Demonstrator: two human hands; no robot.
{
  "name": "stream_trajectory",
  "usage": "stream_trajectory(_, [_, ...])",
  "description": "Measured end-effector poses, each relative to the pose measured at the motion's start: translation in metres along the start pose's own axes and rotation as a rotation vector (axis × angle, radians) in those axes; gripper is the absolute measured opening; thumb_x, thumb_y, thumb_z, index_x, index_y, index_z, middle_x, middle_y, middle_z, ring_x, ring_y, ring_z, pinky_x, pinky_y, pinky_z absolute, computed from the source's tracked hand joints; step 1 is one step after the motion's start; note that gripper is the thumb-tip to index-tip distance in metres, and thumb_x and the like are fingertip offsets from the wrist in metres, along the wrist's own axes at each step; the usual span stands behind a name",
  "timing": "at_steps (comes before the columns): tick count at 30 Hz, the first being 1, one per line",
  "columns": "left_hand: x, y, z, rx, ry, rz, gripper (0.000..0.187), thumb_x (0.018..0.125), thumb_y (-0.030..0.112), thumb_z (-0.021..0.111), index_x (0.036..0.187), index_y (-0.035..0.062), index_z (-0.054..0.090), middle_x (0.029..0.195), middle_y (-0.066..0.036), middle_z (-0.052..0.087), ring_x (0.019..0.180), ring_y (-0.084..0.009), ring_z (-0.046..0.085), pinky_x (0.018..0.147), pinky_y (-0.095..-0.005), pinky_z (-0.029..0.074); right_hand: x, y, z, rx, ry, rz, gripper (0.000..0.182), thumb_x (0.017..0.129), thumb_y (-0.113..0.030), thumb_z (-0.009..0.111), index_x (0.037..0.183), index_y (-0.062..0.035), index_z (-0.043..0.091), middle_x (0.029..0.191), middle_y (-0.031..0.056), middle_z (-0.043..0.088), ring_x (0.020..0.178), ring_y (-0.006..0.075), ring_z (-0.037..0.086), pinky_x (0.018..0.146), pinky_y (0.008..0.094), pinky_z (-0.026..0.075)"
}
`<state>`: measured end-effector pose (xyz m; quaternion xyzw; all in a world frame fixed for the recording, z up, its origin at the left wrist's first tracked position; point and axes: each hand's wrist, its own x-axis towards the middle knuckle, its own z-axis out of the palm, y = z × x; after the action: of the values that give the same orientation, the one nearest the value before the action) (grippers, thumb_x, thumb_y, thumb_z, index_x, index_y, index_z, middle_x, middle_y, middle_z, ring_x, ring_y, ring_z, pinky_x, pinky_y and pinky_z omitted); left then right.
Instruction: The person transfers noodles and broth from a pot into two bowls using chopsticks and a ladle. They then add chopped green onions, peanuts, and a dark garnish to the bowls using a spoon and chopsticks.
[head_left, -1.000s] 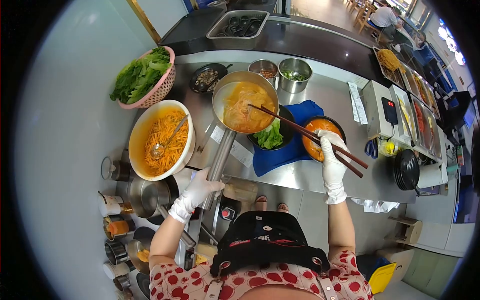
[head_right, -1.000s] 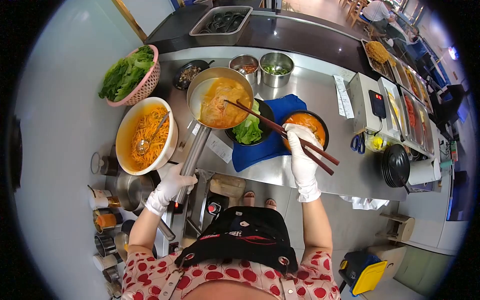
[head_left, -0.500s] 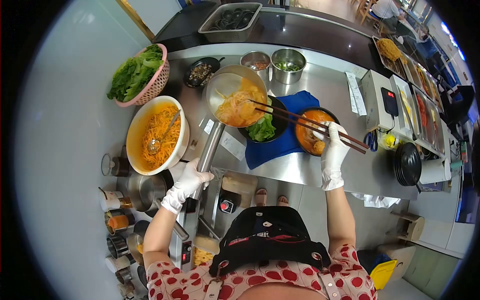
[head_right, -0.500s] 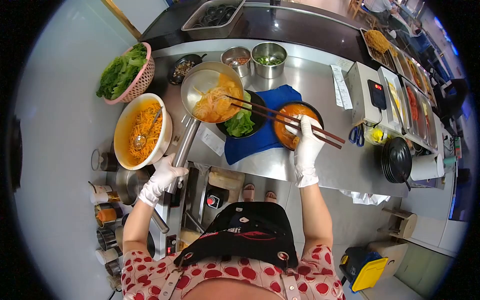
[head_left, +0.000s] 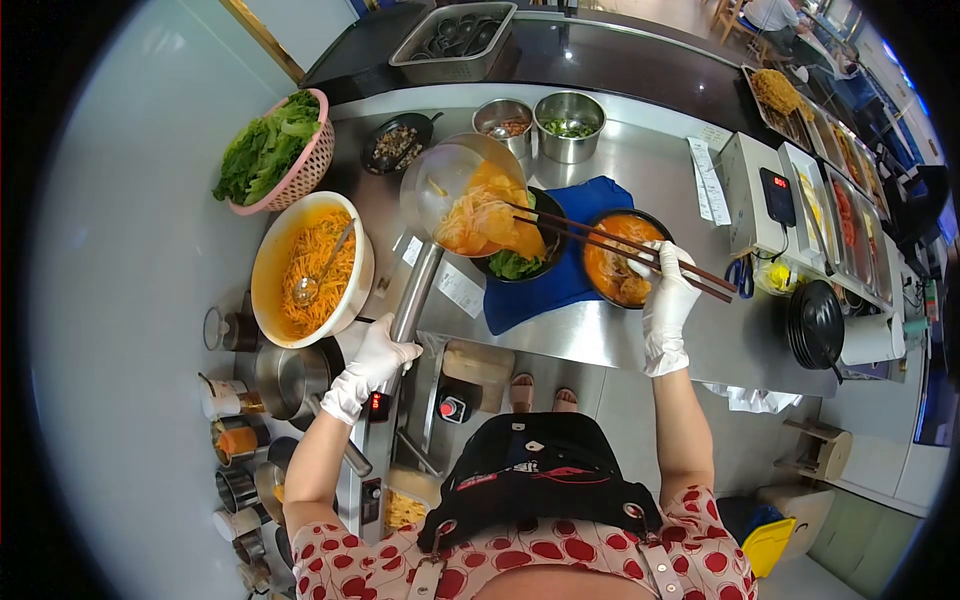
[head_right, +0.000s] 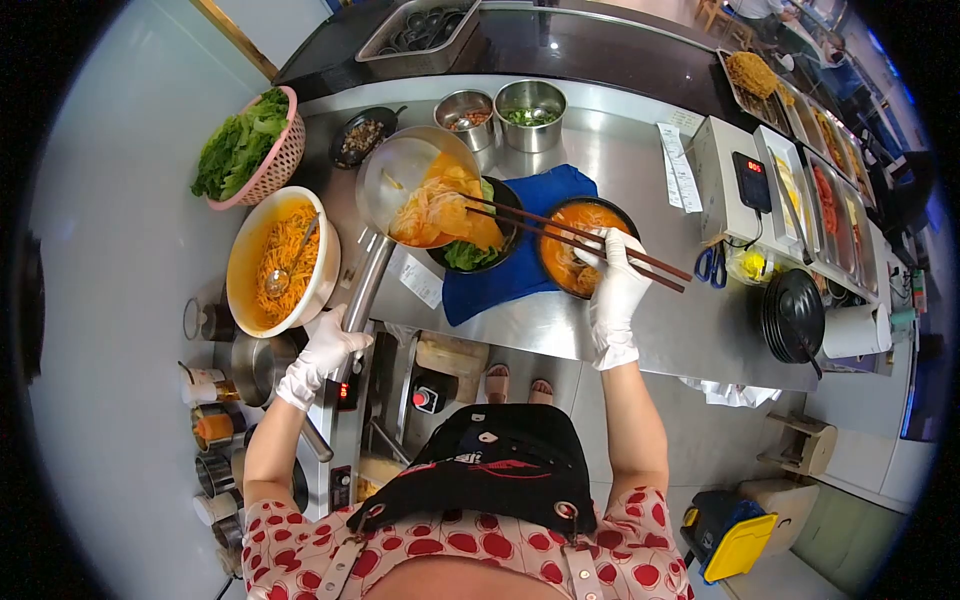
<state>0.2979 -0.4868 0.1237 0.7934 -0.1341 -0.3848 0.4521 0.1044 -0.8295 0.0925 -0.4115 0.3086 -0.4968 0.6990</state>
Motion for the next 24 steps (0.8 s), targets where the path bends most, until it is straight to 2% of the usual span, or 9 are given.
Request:
stream_trajectory(4, [0.001,0.006,-0.001,0.083,-0.018,0.024,0.042,0.077,-0.004,0.066,0.111,-0.0084,0.044,0.074,-0.008,0.059,0.053,-0.0121,0.054,0.047,-0.0259,0.044,0.003,-0.004,-0.002,0.025,0.0,-0.022,0.014,0.093,-0.009,0.057,0.094,0.0044,0.06,0.089,0.0136,0.063,0.077,0.0214,0.066,0.064,0.0351,0.061])
stream_trajectory(6, [-0.002,0.011,-0.001,0.13,0.001,0.004,0.042,0.073,-0.001,0.068,0.11,-0.0079,0.05,0.08,-0.007,0.061,0.063,-0.0117,0.057,0.057,-0.0247,0.047,0.004,-0.006,-0.004,0.012,-0.005,-0.02,0.014,0.093,-0.009,0.058,0.095,0.0046,0.06,0.088,0.0132,0.063,0.077,0.0213,0.066,0.064,0.035,0.062])
stream_trajectory(9, [-0.003,0.015,0.002,0.134,0.026,0.015,0.045,0.073,0.0,0.068,0.112,-0.0096,0.049,0.083,-0.009,0.062,0.067,-0.0124,0.057,0.06,-0.0246,0.048,0.006,-0.007,-0.008,-0.008,0.003,-0.023,0.014,0.093,-0.009,0.057,0.095,0.0044,0.06,0.089,0.0131,0.063,0.077,0.0211,0.066,0.064,0.0342,0.061])
stream_trajectory(10, [-0.002,0.014,0.002,0.134,0.025,0.015,0.045,0.073,0.0,0.068,0.112,-0.0096,0.049,0.083,-0.009,0.062,0.067,-0.0124,0.057,0.06,-0.0246,0.048,0.007,-0.008,-0.009,-0.008,0.003,-0.024,0.014,0.093,-0.009,0.057,0.095,0.0044,0.06,0.089,0.0131,0.063,0.077,0.0211,0.066,0.064,0.0342,0.061])
stream_trajectory(12, [0.002,0.009,0.003,0.137,0.035,0.071,0.039,0.076,-0.001,0.067,0.107,-0.0068,0.046,0.073,-0.008,0.059,0.056,-0.0114,0.054,0.049,-0.0257,0.044,0.007,-0.011,-0.01,0.006,0.003,-0.023,0.013,0.094,-0.009,0.057,0.095,0.0042,0.06,0.089,0.0135,0.064,0.076,0.0207,0.066,0.063,0.0331,0.061])
stream_trajectory(16, [0.005,0.006,0.003,0.18,0.051,0.096,0.042,0.075,0.0,0.067,0.109,-0.0084,0.045,0.074,-0.008,0.059,0.056,-0.0112,0.053,0.048,-0.0254,0.043,0.011,-0.012,-0.016,0.0,0.006,-0.021,0.013,0.094,-0.008,0.057,0.095,0.0041,0.06,0.089,0.0137,0.064,0.076,0.0205,0.066,0.062,0.0322,0.061])
stream_trajectory(22, [0.01,-0.004,0.0,0.298,0.112,0.147,0.048,0.071,0.006,0.068,0.109,-0.0116,0.045,0.077,-0.013,0.062,0.066,-0.02,0.06,0.059,-0.0304,0.048,0.011,-0.02,-0.021,-0.041,0.007,-0.042,0.014,0.094,-0.009,0.057,0.094,0.0045,0.06,0.088,0.0139,0.064,0.075,0.0208,0.066,0.062,0.0324,0.061])
stream_trajectory(24, [0.011,-0.004,-0.001,0.419,0.106,0.126,0.051,0.069,0.009,0.069,0.109,-0.0124,0.045,0.079,-0.018,0.062,0.073,-0.0273,0.063,0.065,-0.0339,0.05,0.012,-0.022,-0.024,-0.068,-0.006,-0.047,0.014,0.095,-0.01,0.055,0.095,0.0025,0.06,0.09,0.0136,0.064,0.078,0.0207,0.065,0.065,0.0346,0.061])
